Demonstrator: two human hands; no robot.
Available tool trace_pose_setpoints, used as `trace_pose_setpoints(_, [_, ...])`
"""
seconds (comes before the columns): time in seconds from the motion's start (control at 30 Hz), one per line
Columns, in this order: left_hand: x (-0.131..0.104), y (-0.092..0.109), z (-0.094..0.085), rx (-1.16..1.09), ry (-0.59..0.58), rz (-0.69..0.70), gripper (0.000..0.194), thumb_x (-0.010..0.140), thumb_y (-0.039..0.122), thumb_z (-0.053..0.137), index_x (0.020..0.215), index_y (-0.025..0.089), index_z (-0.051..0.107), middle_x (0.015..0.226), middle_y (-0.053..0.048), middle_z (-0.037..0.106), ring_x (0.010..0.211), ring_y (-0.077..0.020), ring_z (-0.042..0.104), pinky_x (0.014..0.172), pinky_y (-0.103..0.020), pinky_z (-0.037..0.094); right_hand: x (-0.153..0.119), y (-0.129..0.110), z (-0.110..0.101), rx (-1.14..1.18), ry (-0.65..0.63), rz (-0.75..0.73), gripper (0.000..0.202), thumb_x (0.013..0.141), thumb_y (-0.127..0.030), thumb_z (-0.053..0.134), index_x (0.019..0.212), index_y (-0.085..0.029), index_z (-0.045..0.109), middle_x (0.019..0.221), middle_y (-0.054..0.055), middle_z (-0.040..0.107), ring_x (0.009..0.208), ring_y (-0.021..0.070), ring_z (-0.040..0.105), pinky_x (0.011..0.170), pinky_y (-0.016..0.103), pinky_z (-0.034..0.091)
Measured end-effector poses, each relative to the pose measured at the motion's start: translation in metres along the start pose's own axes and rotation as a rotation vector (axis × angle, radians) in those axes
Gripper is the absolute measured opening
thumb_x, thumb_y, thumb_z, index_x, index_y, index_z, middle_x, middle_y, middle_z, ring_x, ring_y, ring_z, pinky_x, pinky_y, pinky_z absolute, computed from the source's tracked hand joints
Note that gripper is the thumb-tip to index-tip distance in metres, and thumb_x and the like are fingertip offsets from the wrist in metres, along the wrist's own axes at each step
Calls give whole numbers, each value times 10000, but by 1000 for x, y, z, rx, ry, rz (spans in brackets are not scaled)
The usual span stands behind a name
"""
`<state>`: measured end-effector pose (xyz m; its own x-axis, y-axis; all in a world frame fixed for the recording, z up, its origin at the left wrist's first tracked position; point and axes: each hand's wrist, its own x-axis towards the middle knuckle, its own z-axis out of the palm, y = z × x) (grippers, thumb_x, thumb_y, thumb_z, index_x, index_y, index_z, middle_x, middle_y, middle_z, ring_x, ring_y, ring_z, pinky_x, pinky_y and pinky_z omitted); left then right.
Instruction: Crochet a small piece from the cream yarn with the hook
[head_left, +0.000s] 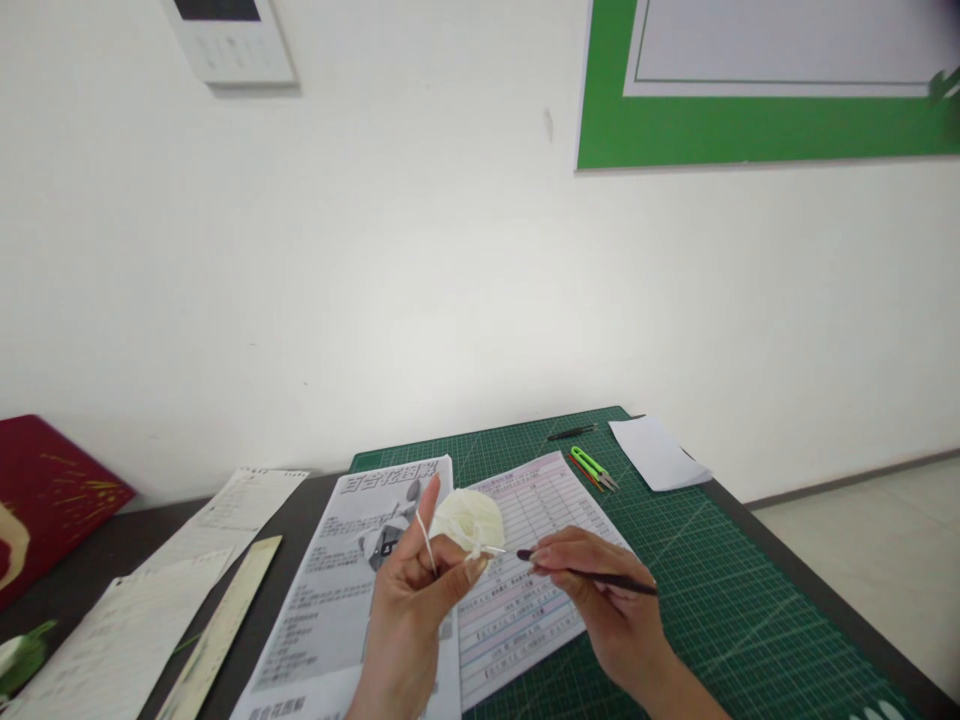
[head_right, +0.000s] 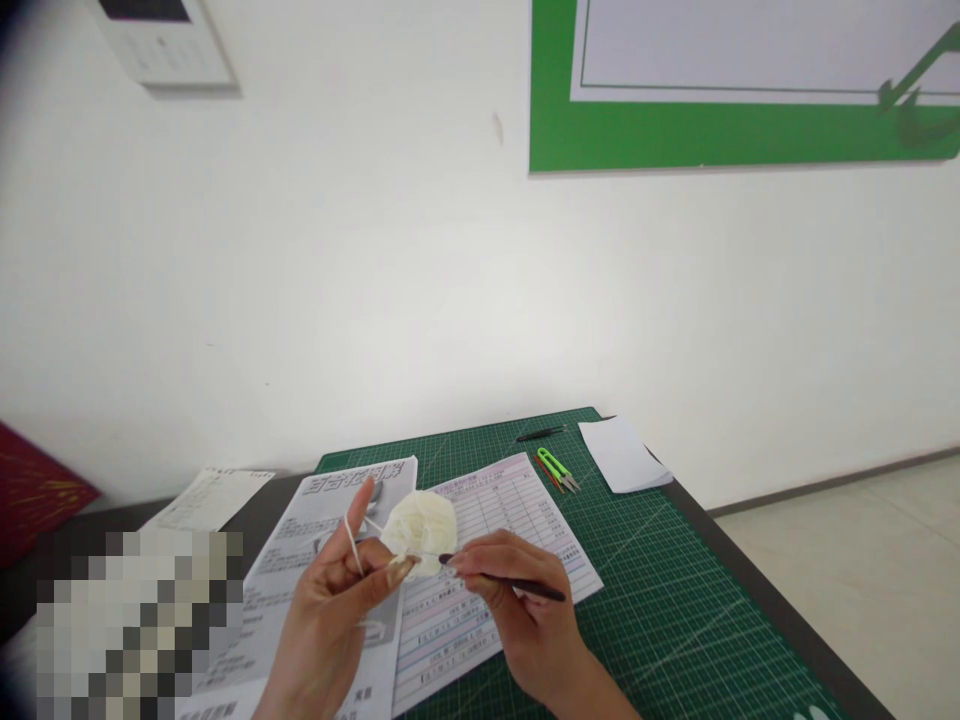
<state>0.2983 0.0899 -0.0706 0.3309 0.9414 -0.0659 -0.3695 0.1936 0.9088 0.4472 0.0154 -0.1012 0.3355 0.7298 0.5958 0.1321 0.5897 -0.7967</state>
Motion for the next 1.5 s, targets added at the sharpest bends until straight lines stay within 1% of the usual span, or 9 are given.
trace_pose_setpoints(0.17, [0, -3, -3, 97, -13, 71, 840, 638, 158, 724, 1365, 206, 305, 495, 100, 497, 485, -55, 405, 515, -190, 333, 0, 3, 3, 152, 97, 120, 152, 775, -153, 628, 846, -255, 716, 769, 17, 709, 674, 155, 652, 611, 258, 524])
trace_pose_setpoints(0.3, [-2, -5, -2, 186, 27, 149, 788, 634, 186, 730, 1335, 210, 372, 494, 96, 497, 471, -52, 379, 486, -188, 306, -3, 8, 5, 261, 172, 227, 106, 758, -192, 657, 826, -242, 722, 755, 19, 707, 646, 155, 666, 570, 247, 546])
trace_pose_setpoints(0.4, [-4, -6, -1, 212, 57, 178, 778, 617, 184, 741, 1317, 205, 405, 496, 97, 488, 468, -50, 362, 482, -189, 301, -4, 9, 6, 284, 188, 240, 101, 757, -201, 660, 828, -239, 721, 754, 24, 705, 649, 162, 665, 567, 258, 547])
trace_pose_setpoints(0.57, [-6, -2, 5, 6, 24, 25, 847, 606, 144, 737, 1349, 237, 341, 476, 113, 453, 459, -51, 380, 502, -191, 338, -1, 2, 3, 131, 82, 94, 170, 778, -139, 621, 850, -259, 717, 774, 26, 710, 692, 177, 653, 628, 294, 521])
trace_pose_setpoints(0.73, [-4, 4, 6, -167, -24, -121, 820, 585, 95, 733, 1314, 270, 399, 464, 115, 454, 406, -25, 334, 440, -155, 291, 1, -3, -1, -16, -18, -4, 270, 780, -71, 586, 914, -276, 700, 836, 34, 719, 769, 203, 654, 669, 314, 509])
trace_pose_setpoints(0.87, [-2, 4, 2, -205, -67, -163, 774, 601, 65, 708, 1295, 266, 429, 444, 109, 447, 397, -18, 306, 412, -142, 236, 1, -4, -2, -32, -42, -17, 268, 785, -72, 576, 923, -268, 697, 848, 36, 717, 756, 197, 653, 649, 298, 505])
trace_pose_setpoints(1.13, [1, 9, 0, -159, -84, -184, 744, 597, 57, 704, 1274, 250, 462, 450, 110, 449, 402, -27, 323, 437, -165, 288, 2, -4, -2, 40, 1, 20, 210, 788, -116, 600, 884, -269, 707, 785, 29, 720, 752, 204, 651, 662, 319, 507])
trace_pose_setpoints(1.37, [3, 7, -3, -84, -58, -128, 704, 566, 96, 739, 1225, 226, 527, 469, 102, 460, 428, -35, 357, 472, -176, 321, -1, 1, -3, 180, 74, 146, 113, 773, -200, 641, 846, -229, 722, 758, 50, 705, 675, 192, 645, 600, 310, 509])
trace_pose_setpoints(1.5, [4, 0, -5, 33, -27, -24, 707, 560, 127, 759, 1224, 212, 531, 487, 87, 481, 472, -64, 409, 512, -207, 349, 2, 4, 1, 412, 198, 368, 101, 738, -255, 690, 799, -180, 718, 676, 43, 715, 575, 145, 648, 539, 240, 530])
